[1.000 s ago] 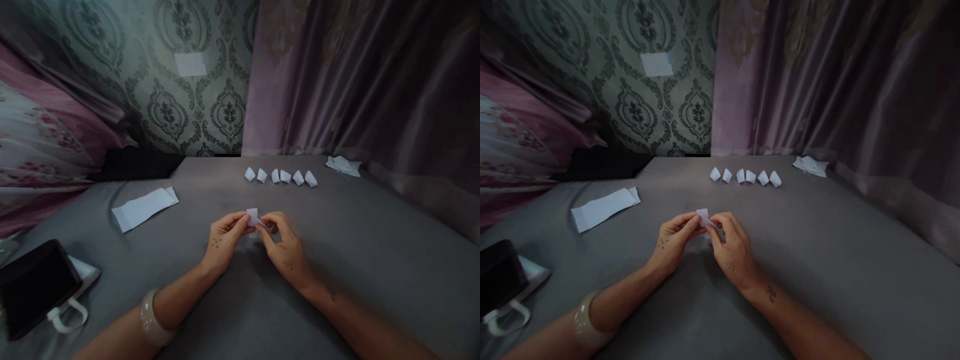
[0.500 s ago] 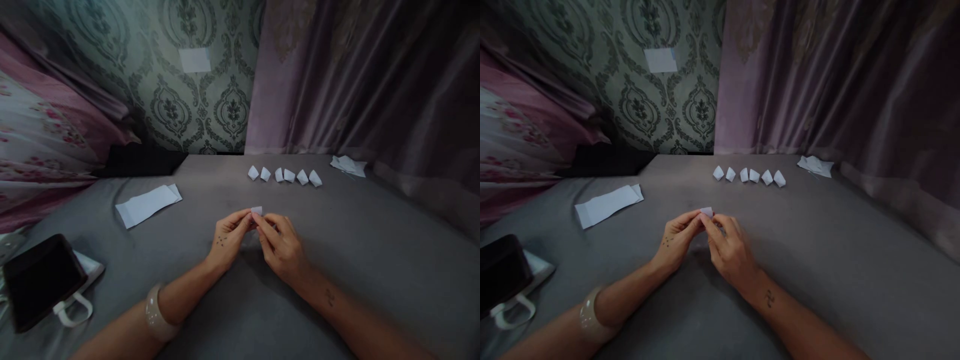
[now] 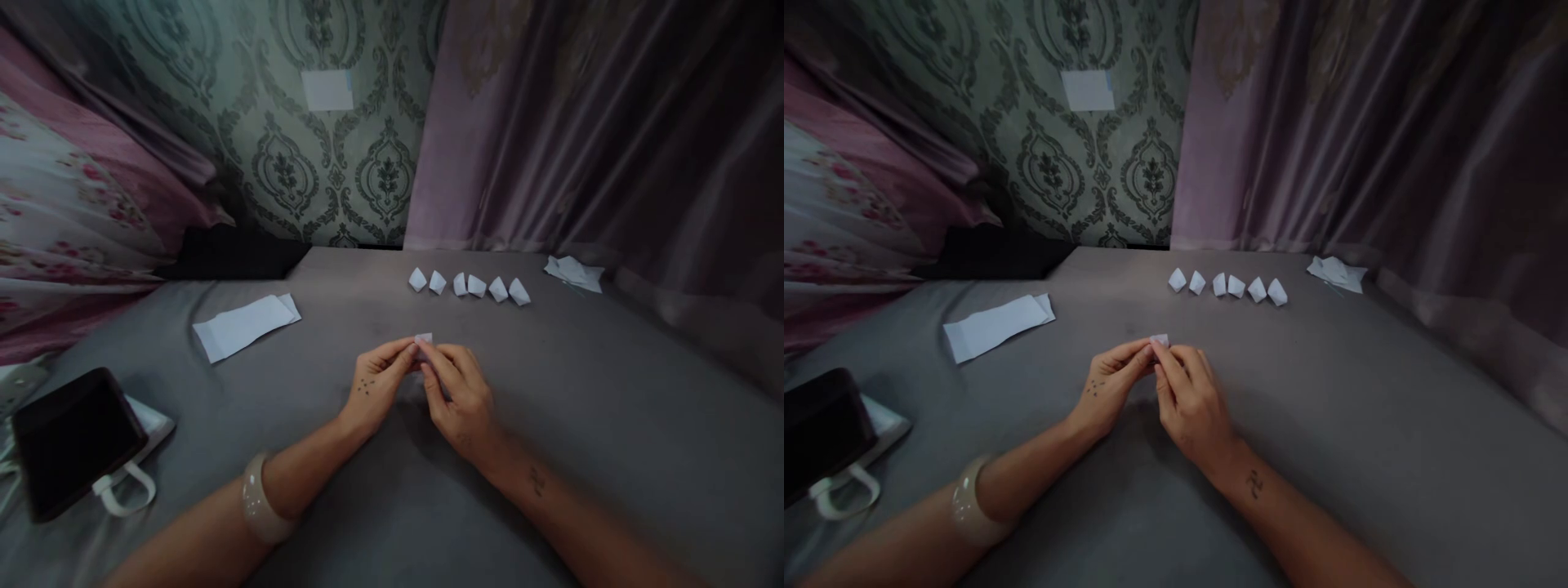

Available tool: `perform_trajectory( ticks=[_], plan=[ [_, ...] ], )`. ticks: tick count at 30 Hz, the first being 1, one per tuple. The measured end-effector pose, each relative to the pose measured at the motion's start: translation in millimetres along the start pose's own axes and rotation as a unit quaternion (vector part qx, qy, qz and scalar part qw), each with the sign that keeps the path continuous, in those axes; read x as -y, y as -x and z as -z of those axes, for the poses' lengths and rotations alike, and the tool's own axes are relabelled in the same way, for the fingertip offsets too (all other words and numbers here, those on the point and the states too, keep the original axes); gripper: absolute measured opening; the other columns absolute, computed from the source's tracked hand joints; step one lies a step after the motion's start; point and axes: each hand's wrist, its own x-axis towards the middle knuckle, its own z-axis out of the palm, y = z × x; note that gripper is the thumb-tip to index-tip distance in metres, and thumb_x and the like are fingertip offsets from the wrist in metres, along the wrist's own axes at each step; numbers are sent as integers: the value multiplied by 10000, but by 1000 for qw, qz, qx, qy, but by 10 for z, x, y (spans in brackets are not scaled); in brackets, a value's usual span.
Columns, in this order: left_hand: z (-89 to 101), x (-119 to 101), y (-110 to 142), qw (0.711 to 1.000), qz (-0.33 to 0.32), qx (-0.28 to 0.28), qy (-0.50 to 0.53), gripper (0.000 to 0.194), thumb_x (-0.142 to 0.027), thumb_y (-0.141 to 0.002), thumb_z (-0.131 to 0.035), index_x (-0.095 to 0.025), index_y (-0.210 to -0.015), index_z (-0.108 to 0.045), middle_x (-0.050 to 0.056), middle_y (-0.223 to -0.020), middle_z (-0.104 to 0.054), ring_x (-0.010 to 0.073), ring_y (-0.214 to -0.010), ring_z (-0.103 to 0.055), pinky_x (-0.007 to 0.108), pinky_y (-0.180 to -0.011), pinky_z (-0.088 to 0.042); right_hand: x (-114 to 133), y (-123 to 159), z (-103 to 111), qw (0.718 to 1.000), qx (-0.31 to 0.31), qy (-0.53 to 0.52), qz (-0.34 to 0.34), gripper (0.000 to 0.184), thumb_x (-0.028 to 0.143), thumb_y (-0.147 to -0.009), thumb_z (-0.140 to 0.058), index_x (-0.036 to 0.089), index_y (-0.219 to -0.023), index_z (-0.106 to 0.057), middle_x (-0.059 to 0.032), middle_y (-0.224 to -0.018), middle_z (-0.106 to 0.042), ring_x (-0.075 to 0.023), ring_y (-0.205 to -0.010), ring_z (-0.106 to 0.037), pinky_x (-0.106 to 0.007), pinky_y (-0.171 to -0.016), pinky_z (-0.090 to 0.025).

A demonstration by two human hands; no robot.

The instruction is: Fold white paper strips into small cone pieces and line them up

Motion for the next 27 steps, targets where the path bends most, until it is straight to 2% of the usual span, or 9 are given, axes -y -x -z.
perform_trajectory(
  ticks=[10,17,27],
  plan=[
    [-1,-4,3,1000,-8,5,-12,243,-306,-770,-695,-177,-971,-744,64,-997,-734,209,-927,-673,357,-892,-534,84,-101,9,995,-22,-46,-91,243,164,-911,-490,230,-1108,-618,-62,-973,-630,-177,-920,-595,-351,-839,-504],
    [-25,-17,25,999,-3,38,-15,254,-320,-782,-681,-168,-976,-743,75,-968,-736,222,-906,-678,382,-874,-539,58,-180,-3,979,-55,-109,-164,101,225,-885,-549,231,-921,-643,-25,-847,-607,-126,-701,-575,-264,-623,-503],
    [-21,3,21,999,-15,36,-19,239,-319,-777,-688,-167,-952,-746,62,-903,-745,204,-854,-688,362,-851,-547,61,-200,12,966,-49,-162,-198,41,219,-838,-601,217,-833,-641,-17,-849,-612,-125,-708,-574,-255,-601,-473]
  ],
)
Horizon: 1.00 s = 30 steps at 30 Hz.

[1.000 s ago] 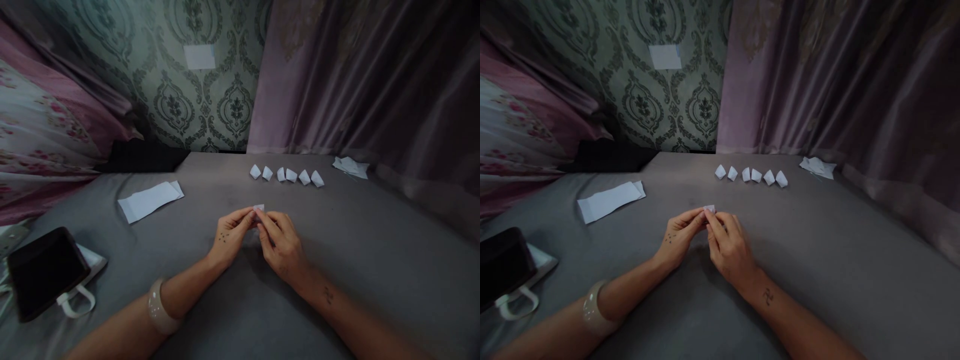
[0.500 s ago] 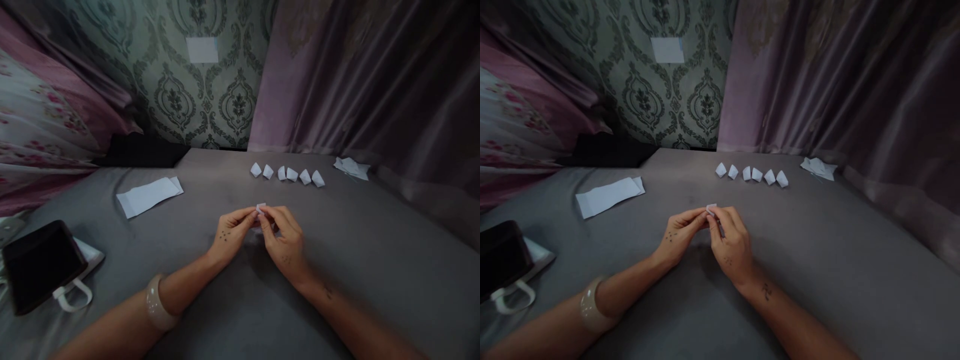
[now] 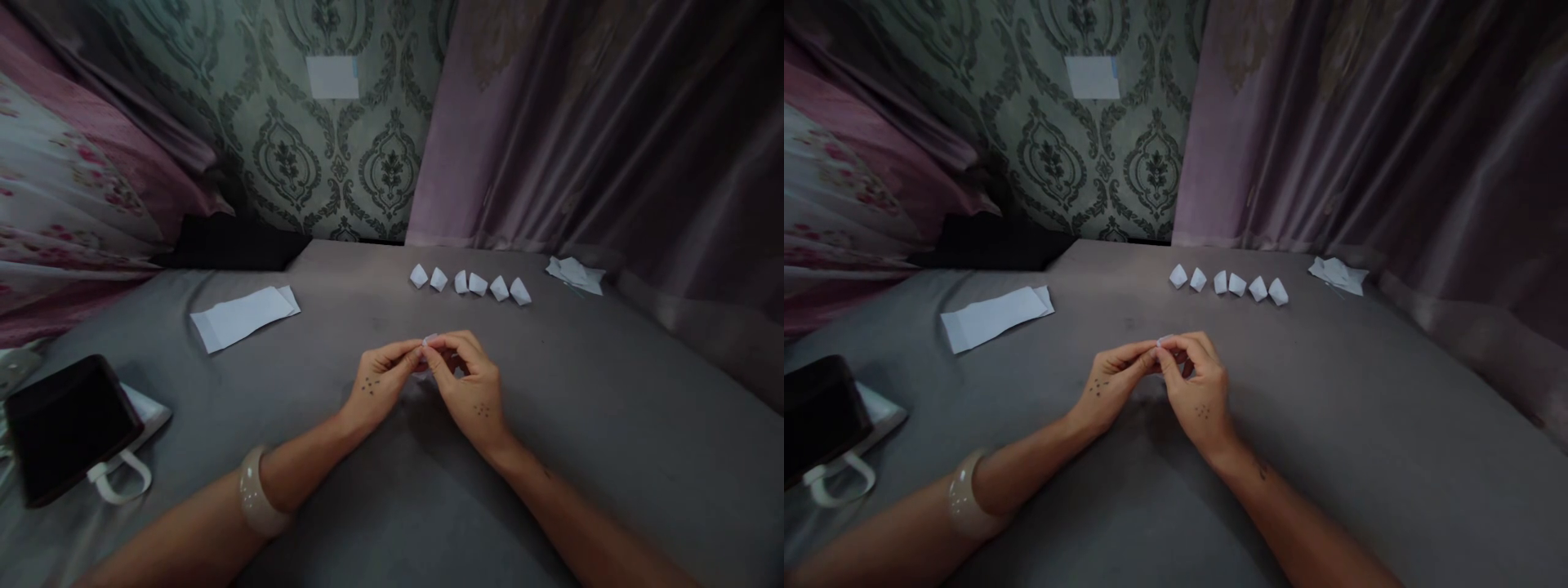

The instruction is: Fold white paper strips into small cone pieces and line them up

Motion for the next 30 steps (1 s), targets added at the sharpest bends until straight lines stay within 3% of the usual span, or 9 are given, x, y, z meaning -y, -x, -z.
perform_trajectory(
  ticks=[23,30],
  plan=[
    [8,13,7,1000,-8,3,-16,219,-289,-793,-680,-200,-982,-745,45,-948,-739,181,-844,-672,317,-798,-563,-22,5,59,999,30,33,-10,138,221,-882,-535,192,-798,-641,-19,-787,-605,-127,-708,-568,-249,-626,-456],
    [-2,-60,1,999,-7,13,-34,209,-307,-793,-674,-192,-949,-754,67,-943,-720,160,-780,-626,271,-684,-529,10,15,77,996,25,83,20,160,178,-882,-527,182,-748,-615,-9,-745,-576,-122,-698,-544,-248,-644,-436]
  ],
)
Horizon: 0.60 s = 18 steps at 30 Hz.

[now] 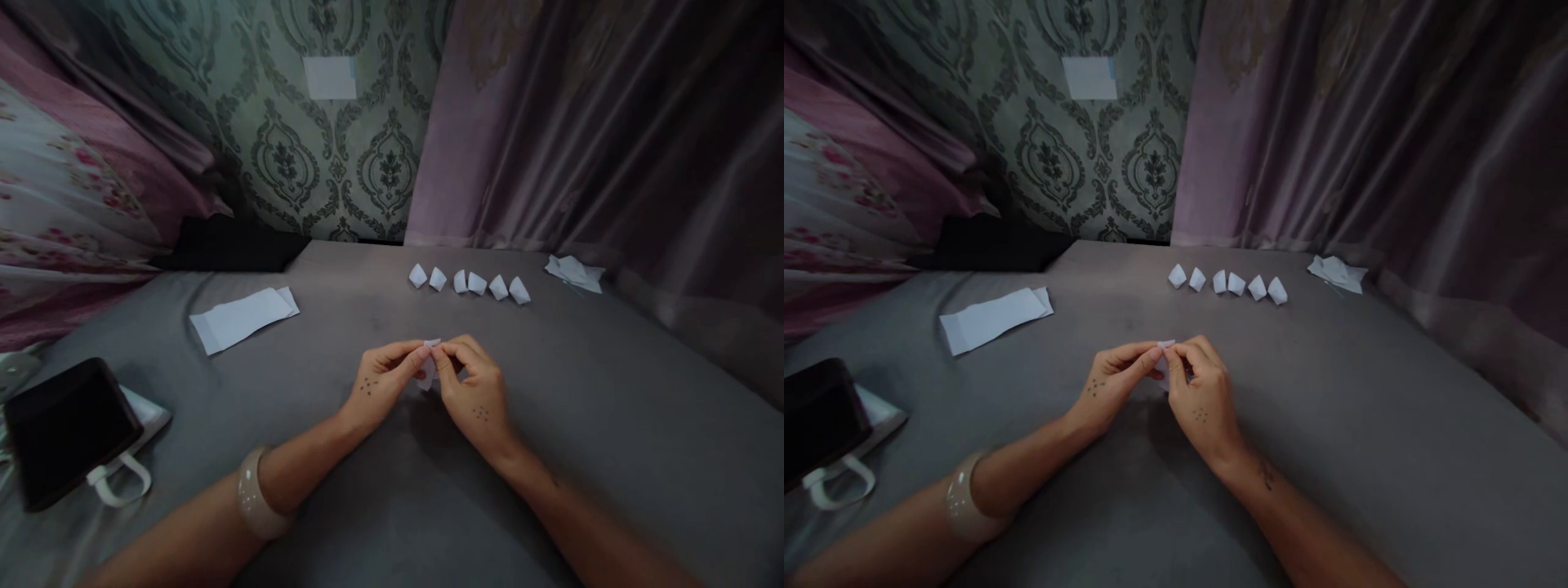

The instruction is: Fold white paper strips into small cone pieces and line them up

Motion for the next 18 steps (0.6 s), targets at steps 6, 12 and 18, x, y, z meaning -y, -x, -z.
perform_trajectory(
  ticks=[6,12,18],
  plan=[
    [30,-29,-28,998,-52,-18,-26,123,-265,-814,-657,-209,-820,-766,38,-867,-665,135,-833,-573,238,-749,-438,38,5,3,1000,13,-16,1,146,190,-882,-531,182,-784,-639,-13,-755,-591,-123,-702,-550,-249,-653,-434],
    [23,-1,-54,994,32,-24,101,123,-280,-790,-680,-180,-796,-751,24,-769,-627,115,-747,-524,242,-708,-396,55,-24,49,993,60,-77,-66,188,275,-862,-563,181,-727,-652,-9,-701,-591,-120,-646,-536,-247,-597,-420],
    [-3,11,-50,981,93,-29,166,182,-335,-736,-729,-157,-775,-736,18,-697,-616,105,-664,-505,256,-663,-387,7,-63,77,963,69,-181,-189,208,384,-754,-677,186,-805,-640,-28,-750,-659,-150,-671,-603,-276,-625,-480]
  ],
)
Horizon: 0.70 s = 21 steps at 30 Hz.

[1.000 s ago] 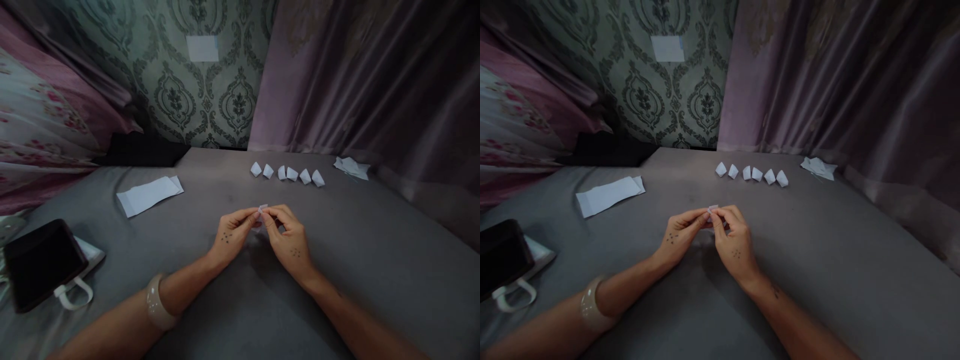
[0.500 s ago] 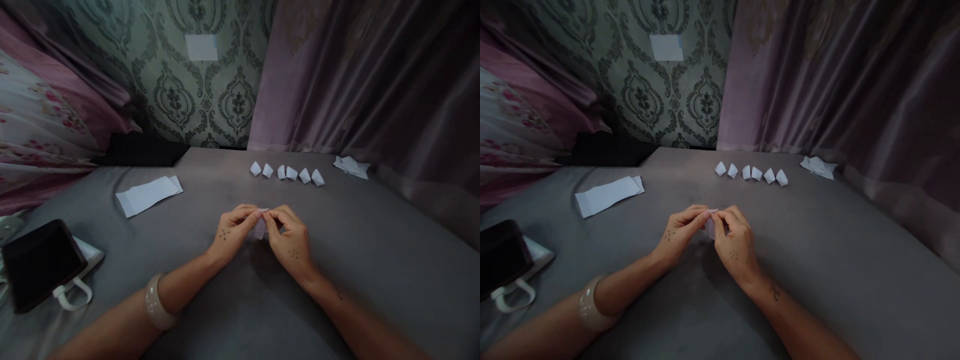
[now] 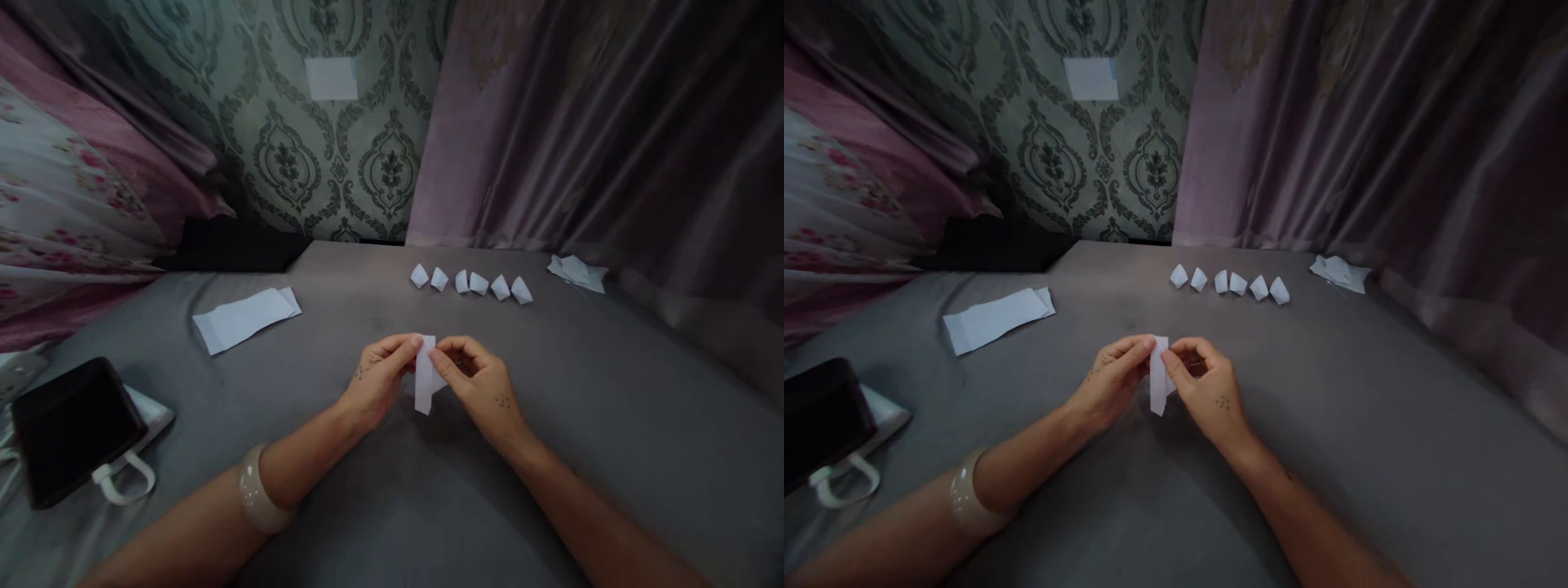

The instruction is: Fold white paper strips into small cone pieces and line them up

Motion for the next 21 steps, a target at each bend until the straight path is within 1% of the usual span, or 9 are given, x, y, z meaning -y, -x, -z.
perform_trajectory(
  ticks=[2,4,5,7,9,12,15,18,21],
  plan=[
    [6,14,-1,1000,-2,2,-10,194,-345,-740,-725,-161,-802,-742,21,-714,-629,106,-668,-511,259,-666,-389,-3,3,-3,998,19,-51,-30,247,383,-736,-693,188,-883,-650,-46,-815,-690,-170,-732,-639,-301,-680,-507],
    [15,26,-4,1000,-7,-2,-24,193,-343,-745,-723,-166,-819,-747,21,-727,-638,103,-668,-510,258,-665,-389,-8,13,-12,994,42,-87,-55,252,380,-737,-694,184,-893,-660,-59,-841,-705,-178,-759,-656,-324,-729,-518],
    [20,30,-6,999,-10,-2,-30,189,-336,-744,-724,-170,-830,-748,22,-741,-646,103,-673,-514,257,-667,-391,-13,19,-17,992,46,-96,-62,244,377,-739,-693,181,-881,-664,-61,-841,-708,-177,-754,-660,-329,-738,-520],
    [24,30,-12,999,-16,3,-36,187,-310,-734,-735,-179,-867,-745,27,-798,-666,104,-699,-528,252,-677,-395,-27,28,-28,992,34,-107,-61,232,367,-738,-697,180,-872,-666,-58,-831,-712,-172,-736,-662,-324,-724,-524],
    [22,22,-16,999,-23,4,-32,193,-270,-709,-756,-187,-882,-733,22,-840,-673,99,-719,-539,240,-683,-398,-41,30,-37,993,12,-105,-49,227,358,-732,-707,183,-871,-668,-50,-811,-714,-167,-715,-661,-306,-682,-526],
    [13,6,-17,999,-27,-5,-26,170,-228,-678,-776,-173,-824,-708,-1,-790,-654,76,-678,-526,218,-665,-396,-49,25,-39,996,-3,-79,-32,250,353,-713,-726,183,-888,-674,-49,-807,-716,-169,-707,-658,-296,-646,-524],
    [8,4,-15,999,-20,-3,-31,174,-228,-670,-779,-159,-800,-685,-7,-745,-639,76,-654,-529,224,-669,-414,-35,15,-24,998,-8,-54,-25,259,390,-746,-690,183,-901,-698,-64,-838,-724,-190,-764,-666,-319,-679,-528],
    [10,15,-16,999,-17,-1,-39,210,-222,-657,-786,-154,-815,-665,-1,-757,-647,85,-669,-552,234,-681,-428,-21,5,-4,997,-5,-62,-36,256,416,-772,-654,189,-866,-727,-68,-864,-732,-204,-812,-667,-340,-720,-525],
    [14,26,-17,999,-11,3,-37,233,-211,-651,-789,-154,-829,-650,3,-774,-656,92,-696,-575,239,-696,-433,-28,-1,1,996,-8,-77,-52,242,410,-752,-674,193,-836,-740,-56,-825,-732,-196,-779,-662,-328,-701,-517]
  ],
)
